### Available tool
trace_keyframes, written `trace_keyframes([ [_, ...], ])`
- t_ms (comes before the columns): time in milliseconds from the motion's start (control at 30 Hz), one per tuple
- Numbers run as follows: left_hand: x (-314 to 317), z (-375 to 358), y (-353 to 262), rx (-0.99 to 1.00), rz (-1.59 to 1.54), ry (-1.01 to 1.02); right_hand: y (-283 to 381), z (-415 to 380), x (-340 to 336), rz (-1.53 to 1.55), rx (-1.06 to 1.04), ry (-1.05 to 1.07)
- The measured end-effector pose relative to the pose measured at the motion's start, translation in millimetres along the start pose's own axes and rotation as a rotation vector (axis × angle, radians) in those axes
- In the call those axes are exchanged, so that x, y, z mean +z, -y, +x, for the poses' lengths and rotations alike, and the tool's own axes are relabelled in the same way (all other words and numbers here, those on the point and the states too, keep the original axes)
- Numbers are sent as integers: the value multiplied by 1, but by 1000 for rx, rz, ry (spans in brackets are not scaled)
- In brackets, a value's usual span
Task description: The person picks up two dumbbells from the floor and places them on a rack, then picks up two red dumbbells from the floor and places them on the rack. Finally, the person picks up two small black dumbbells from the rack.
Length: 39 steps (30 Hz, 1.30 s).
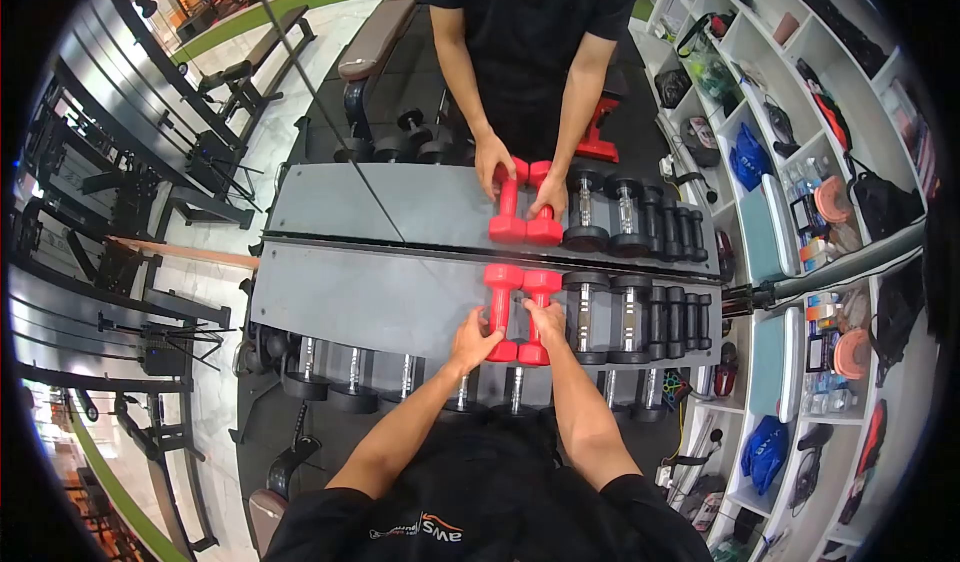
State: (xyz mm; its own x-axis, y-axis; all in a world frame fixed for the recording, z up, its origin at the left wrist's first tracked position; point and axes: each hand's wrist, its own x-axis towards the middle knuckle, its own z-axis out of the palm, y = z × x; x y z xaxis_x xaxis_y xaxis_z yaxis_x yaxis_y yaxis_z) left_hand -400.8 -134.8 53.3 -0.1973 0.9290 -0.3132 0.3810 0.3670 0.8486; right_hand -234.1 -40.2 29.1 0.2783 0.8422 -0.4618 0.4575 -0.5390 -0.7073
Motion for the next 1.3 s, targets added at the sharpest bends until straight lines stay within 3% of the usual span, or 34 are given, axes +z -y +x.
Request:
trace_keyframes([
  [33,-5,-4,0,-6,-14,-7,4,-7,-6,-98,-86,-45],
  [133,-19,-16,3,-19,-45,-13,5,-9,-17,-136,-67,17],
  [367,-37,-49,4,55,-187,-34,5,-86,-60,-187,-608,5],
  [567,-57,-80,10,47,-453,-56,-25,-147,-109,-168,-790,114],
  [1000,-46,-136,1,90,-566,100,-14,-187,-121,-138,-818,404],
  [1300,-19,-176,-27,108,-584,-11,-25,-180,-160,-190,-875,647],
])
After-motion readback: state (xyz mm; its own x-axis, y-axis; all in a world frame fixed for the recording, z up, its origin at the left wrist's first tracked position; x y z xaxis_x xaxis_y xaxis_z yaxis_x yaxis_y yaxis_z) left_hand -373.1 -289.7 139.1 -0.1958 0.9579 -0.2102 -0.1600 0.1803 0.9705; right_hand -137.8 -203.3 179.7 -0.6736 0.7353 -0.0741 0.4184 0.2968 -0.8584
